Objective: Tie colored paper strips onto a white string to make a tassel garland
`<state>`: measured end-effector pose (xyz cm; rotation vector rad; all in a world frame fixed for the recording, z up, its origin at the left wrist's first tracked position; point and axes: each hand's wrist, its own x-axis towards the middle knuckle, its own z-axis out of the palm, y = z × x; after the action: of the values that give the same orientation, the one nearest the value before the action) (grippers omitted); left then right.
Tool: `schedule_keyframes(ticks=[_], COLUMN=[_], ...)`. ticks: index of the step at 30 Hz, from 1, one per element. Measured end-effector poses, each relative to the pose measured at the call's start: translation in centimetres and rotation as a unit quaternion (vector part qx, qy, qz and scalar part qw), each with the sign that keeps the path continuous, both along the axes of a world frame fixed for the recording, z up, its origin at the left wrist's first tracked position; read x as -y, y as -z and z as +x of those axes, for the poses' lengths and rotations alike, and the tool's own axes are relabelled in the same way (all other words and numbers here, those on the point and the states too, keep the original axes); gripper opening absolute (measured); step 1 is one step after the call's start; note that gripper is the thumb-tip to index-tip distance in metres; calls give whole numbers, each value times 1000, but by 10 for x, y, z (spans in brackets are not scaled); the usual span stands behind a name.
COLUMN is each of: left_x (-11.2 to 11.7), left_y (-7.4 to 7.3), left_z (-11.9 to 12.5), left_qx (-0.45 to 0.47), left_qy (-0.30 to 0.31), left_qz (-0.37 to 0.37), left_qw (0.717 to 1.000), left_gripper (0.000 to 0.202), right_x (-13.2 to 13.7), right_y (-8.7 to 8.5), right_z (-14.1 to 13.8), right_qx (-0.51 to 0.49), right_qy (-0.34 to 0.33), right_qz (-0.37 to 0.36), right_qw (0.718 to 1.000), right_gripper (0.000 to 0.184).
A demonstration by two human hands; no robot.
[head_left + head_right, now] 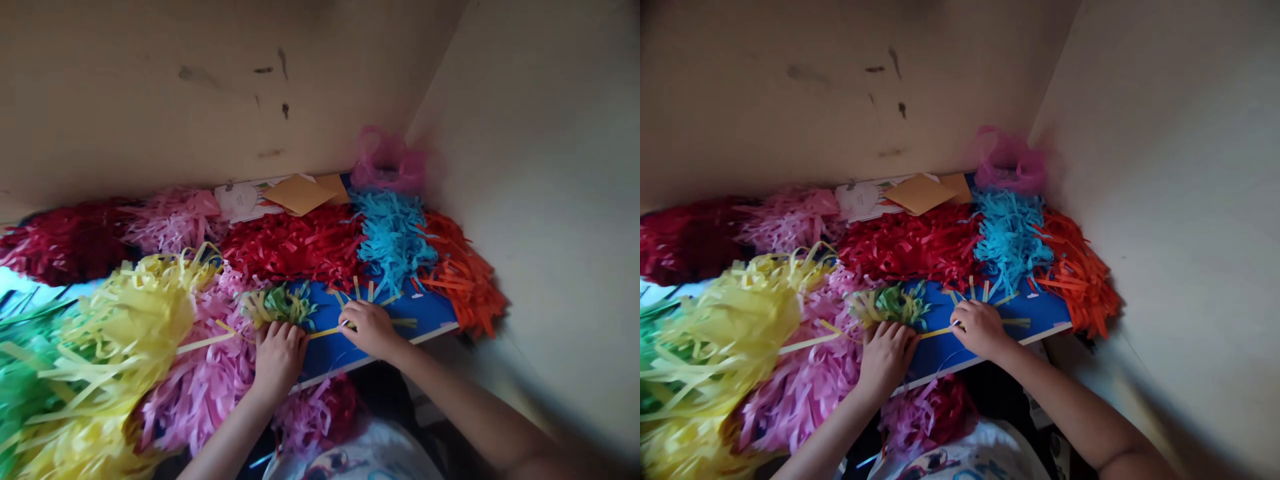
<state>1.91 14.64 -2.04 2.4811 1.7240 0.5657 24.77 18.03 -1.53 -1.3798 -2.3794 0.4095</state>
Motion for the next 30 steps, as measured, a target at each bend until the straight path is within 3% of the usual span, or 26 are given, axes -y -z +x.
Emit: schedule_keyframes(ticks=[2,6,10,12,14,17,19,21,23,25,28,30], left_x=[3,3,-6,-7,-1,18,29,35,36,35,33,33], left_y=[-3,-4,-3,-9,-24,-59,-84,-100,-107,-106,-99,-94], left_z=[-1,0,9,12,11,5,3,6,12,17,18,18], left_qx=[-15,-42,-50,-44,-18,35,54,55,74,108,134,152], left_qy=[30,112,133,142,148,166,227,268,267,245,230,207], left_qz=[9,42,63,91,119,149,175,178,170,166,155,152], left_qw=[999,992,988,985,982,974,957,945,946,949,951,954], left_gripper=[11,29,24,23,24,29,34,36,34,32,27,19], right_x=[1,3,2,7,21,49,60,58,49,40,40,47], right_y=[-3,-2,2,-7,-27,-67,-86,-89,-80,-68,-58,-56], right_z=[1,4,-1,-1,3,12,13,10,4,-2,-8,-11], right_qx=[9,51,95,81,22,-114,-198,-269,-322,-360,-424,-466], right_qy=[-46,-129,-134,-115,-93,-84,-59,-52,-49,-51,-22,21], right_qz=[19,104,163,153,120,10,-82,-227,-390,-505,-561,-547], right_qw=[999,985,973,978,988,990,975,935,861,783,711,695], right_gripper=[9,10,23,24,23,18,22,32,40,43,42,38])
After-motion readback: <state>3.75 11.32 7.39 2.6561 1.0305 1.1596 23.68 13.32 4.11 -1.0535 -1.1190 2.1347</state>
